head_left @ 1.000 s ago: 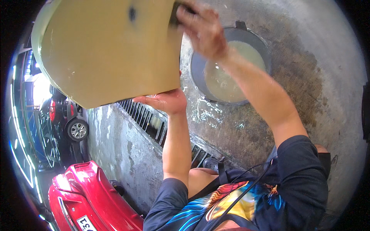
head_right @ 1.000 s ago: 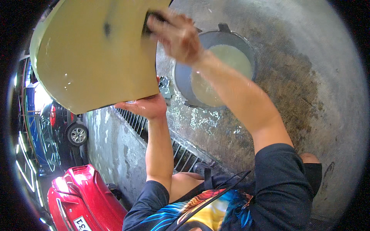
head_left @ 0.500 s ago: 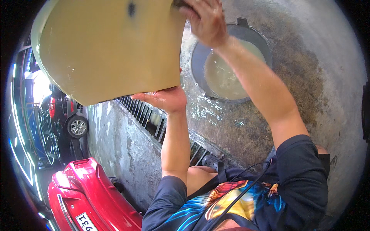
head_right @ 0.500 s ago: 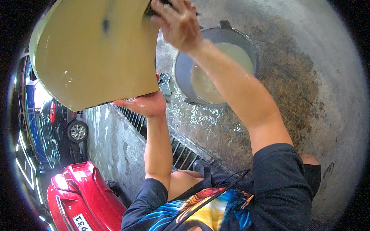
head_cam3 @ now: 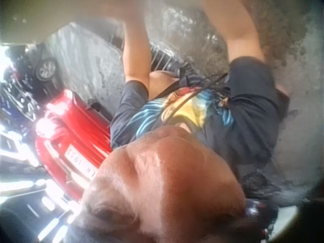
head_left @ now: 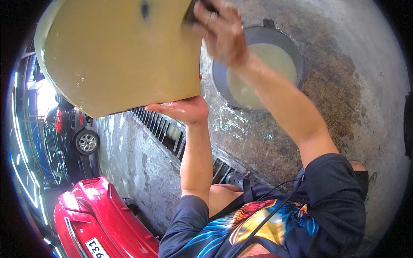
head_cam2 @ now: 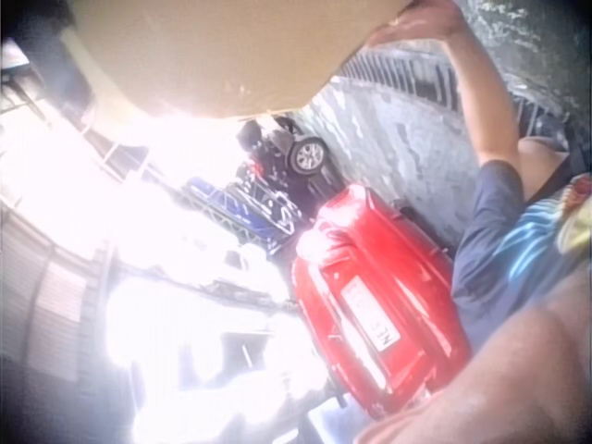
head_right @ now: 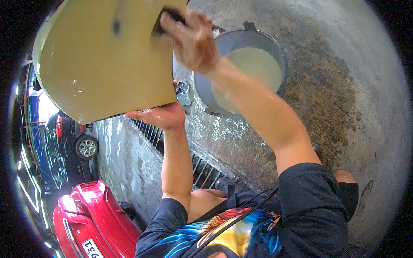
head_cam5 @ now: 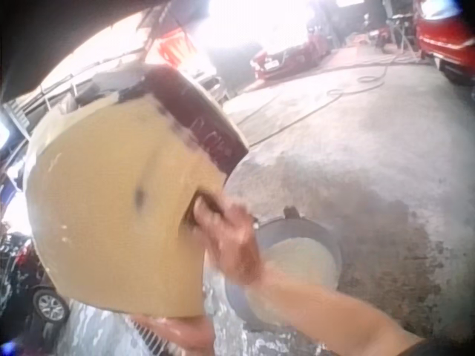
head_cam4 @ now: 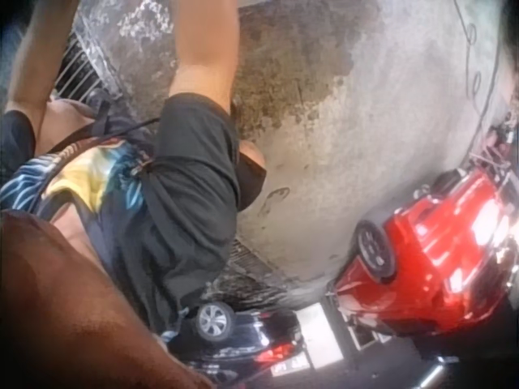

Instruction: The person sands a beige car part using a sanding block and water from a bucket. They repeatedly dip a cloth into the bucket to wipe the surface while sanding different areas of the part.

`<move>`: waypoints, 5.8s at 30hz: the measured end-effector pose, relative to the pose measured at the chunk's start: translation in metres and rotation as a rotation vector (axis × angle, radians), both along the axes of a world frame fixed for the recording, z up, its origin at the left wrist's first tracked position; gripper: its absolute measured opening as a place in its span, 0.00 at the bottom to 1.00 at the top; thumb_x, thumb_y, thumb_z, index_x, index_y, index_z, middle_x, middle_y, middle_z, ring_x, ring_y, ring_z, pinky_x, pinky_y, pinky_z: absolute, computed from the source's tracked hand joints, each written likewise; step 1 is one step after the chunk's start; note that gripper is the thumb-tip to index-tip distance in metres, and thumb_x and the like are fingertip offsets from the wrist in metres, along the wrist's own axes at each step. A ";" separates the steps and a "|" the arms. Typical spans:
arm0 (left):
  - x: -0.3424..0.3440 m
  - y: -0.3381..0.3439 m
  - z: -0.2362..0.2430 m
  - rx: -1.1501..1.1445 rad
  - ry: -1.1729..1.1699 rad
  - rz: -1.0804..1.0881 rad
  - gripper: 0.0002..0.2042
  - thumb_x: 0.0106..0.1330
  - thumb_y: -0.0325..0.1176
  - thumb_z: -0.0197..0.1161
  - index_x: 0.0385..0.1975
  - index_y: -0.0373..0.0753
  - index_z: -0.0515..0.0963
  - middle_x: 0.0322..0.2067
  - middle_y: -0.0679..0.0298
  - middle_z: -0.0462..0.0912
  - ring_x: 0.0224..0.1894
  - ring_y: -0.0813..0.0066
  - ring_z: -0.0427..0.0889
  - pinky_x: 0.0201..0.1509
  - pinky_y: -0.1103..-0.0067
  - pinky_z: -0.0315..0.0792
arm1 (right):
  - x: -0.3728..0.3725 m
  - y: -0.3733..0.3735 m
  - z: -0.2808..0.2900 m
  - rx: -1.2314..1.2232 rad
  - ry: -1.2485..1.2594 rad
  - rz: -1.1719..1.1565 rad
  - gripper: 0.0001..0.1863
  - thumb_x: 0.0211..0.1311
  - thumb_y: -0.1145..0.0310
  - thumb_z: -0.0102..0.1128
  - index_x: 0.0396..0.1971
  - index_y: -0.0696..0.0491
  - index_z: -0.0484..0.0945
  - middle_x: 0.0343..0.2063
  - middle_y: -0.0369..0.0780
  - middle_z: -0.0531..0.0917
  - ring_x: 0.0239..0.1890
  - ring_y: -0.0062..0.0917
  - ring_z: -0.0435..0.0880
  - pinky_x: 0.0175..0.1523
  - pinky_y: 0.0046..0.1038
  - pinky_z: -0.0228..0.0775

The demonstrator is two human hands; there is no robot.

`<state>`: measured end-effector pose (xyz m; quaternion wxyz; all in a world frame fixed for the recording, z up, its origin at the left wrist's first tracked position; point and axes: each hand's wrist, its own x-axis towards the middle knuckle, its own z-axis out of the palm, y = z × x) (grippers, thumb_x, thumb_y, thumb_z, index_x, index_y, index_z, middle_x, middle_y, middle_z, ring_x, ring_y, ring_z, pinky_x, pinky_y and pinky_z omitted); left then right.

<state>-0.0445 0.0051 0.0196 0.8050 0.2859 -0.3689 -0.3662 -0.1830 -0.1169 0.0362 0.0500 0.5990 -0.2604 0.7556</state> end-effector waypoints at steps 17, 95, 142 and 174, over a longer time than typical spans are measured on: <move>-0.004 0.002 0.003 -0.024 0.076 0.038 0.46 0.68 0.83 0.38 0.73 0.53 0.67 0.63 0.64 0.79 0.54 0.59 0.85 0.45 0.55 0.84 | 0.010 0.043 -0.009 -0.027 0.041 0.083 0.22 0.61 0.66 0.71 0.56 0.48 0.86 0.59 0.48 0.84 0.58 0.44 0.82 0.61 0.46 0.68; -0.008 0.016 0.006 0.062 0.023 0.082 0.44 0.69 0.82 0.37 0.72 0.56 0.67 0.57 0.68 0.84 0.49 0.62 0.87 0.37 0.59 0.84 | -0.037 -0.085 0.044 0.169 -0.109 -0.179 0.23 0.67 0.65 0.71 0.60 0.54 0.85 0.61 0.56 0.81 0.65 0.51 0.77 0.70 0.47 0.63; -0.007 0.013 0.007 0.086 0.007 0.105 0.45 0.68 0.83 0.37 0.72 0.54 0.67 0.59 0.66 0.83 0.48 0.62 0.88 0.39 0.59 0.85 | -0.003 -0.007 0.012 -0.030 -0.017 0.111 0.23 0.57 0.65 0.77 0.54 0.47 0.89 0.60 0.50 0.82 0.60 0.45 0.81 0.63 0.46 0.65; -0.003 0.021 0.004 0.104 0.078 0.010 0.45 0.69 0.83 0.35 0.74 0.56 0.65 0.61 0.69 0.82 0.54 0.63 0.86 0.43 0.56 0.85 | -0.014 -0.043 0.030 0.092 -0.041 -0.025 0.21 0.61 0.67 0.73 0.55 0.47 0.87 0.63 0.48 0.81 0.61 0.47 0.79 0.63 0.47 0.66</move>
